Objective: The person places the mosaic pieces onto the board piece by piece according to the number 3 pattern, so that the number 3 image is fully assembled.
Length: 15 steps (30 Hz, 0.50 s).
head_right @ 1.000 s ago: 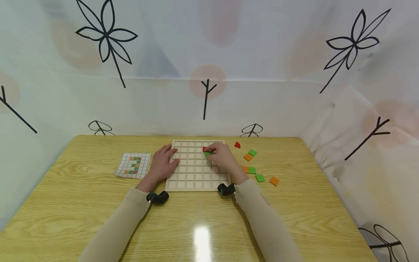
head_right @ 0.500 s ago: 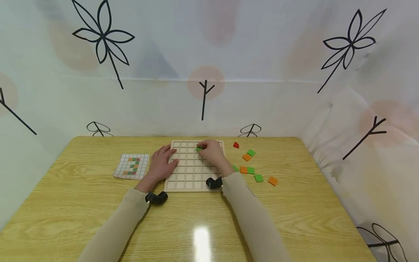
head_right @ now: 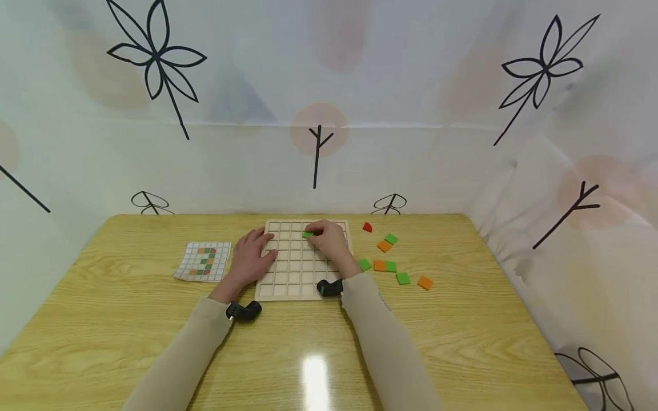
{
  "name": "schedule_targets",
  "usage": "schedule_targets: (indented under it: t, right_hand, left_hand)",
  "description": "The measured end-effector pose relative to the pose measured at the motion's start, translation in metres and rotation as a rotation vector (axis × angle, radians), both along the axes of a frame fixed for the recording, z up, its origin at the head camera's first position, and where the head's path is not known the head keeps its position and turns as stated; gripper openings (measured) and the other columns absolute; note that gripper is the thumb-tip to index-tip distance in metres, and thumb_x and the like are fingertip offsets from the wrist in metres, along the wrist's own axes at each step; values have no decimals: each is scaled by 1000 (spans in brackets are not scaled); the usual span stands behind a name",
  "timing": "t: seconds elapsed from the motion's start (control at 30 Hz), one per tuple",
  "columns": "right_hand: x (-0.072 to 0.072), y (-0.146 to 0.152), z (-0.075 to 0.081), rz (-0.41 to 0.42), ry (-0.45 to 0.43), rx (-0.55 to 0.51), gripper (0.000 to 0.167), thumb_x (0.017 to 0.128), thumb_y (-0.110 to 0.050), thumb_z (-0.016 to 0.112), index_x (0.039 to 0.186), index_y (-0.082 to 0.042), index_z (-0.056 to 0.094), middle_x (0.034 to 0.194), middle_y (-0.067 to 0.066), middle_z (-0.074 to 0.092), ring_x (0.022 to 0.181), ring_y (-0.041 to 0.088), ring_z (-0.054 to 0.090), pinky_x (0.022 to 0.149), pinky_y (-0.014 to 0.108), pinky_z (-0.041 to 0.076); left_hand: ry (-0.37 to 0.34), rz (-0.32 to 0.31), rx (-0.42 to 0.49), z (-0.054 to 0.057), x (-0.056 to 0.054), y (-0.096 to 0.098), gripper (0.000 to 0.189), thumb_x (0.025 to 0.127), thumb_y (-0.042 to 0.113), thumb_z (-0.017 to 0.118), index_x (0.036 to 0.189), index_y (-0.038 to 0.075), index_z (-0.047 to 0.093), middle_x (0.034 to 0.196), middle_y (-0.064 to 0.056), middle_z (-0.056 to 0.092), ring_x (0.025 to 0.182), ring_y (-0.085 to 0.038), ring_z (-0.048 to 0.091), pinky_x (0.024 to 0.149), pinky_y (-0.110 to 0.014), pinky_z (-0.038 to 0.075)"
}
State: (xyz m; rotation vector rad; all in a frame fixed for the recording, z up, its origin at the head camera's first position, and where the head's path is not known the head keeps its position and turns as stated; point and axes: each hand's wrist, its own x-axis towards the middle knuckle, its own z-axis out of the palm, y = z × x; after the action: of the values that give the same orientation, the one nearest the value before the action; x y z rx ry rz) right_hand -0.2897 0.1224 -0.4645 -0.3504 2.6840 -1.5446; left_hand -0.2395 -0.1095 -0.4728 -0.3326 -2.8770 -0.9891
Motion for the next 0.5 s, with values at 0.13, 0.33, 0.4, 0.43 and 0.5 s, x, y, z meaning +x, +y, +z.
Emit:
schedule_targets:
  t: [0.13,0.33,0.4,0.43,0.5]
  right_hand:
    - [2,-1,-1,3,12,-5,23,93,-8,70,115,-8,75,119,7,68,104,25,63,87,40,53]
    - [1,-2,-3,1,17,-27,22,92,-6,69,113,-8,75,118,7,67,103,25,63,88,40,53]
    - [1,-2,-4,-8,20,-35,21,92,-4,68,112,-8,75,117,7,68,102,25,63,87,40,53]
    - [1,-1,-5,-13,20,-41,21,92,-3,68,111,-8,75,117,7,68,102,25,63,86,40,53]
    - [1,-2,-5,-16,20,-48,21,92,-2,67,110,-8,75,117,7,68,102,25,63,86,40,53]
  left_hand:
    - [1,3,5,0,1,-1,48,101,30,56,144,9,53,159,-14,30,148,-37,18,117,-58,11]
    - [10,5,15,1,3,-1,49,101,29,57,144,7,53,161,-12,27,147,-37,18,117,-59,10]
    - [13,-2,23,1,4,-1,49,101,29,57,144,6,53,161,-12,28,147,-37,18,117,-59,10]
    - [16,-7,29,1,4,-1,49,100,28,57,144,6,53,161,-13,28,147,-38,18,116,-60,10]
    - [20,-11,28,1,5,-1,49,100,28,58,143,5,53,161,-13,29,147,-38,19,116,-60,10]
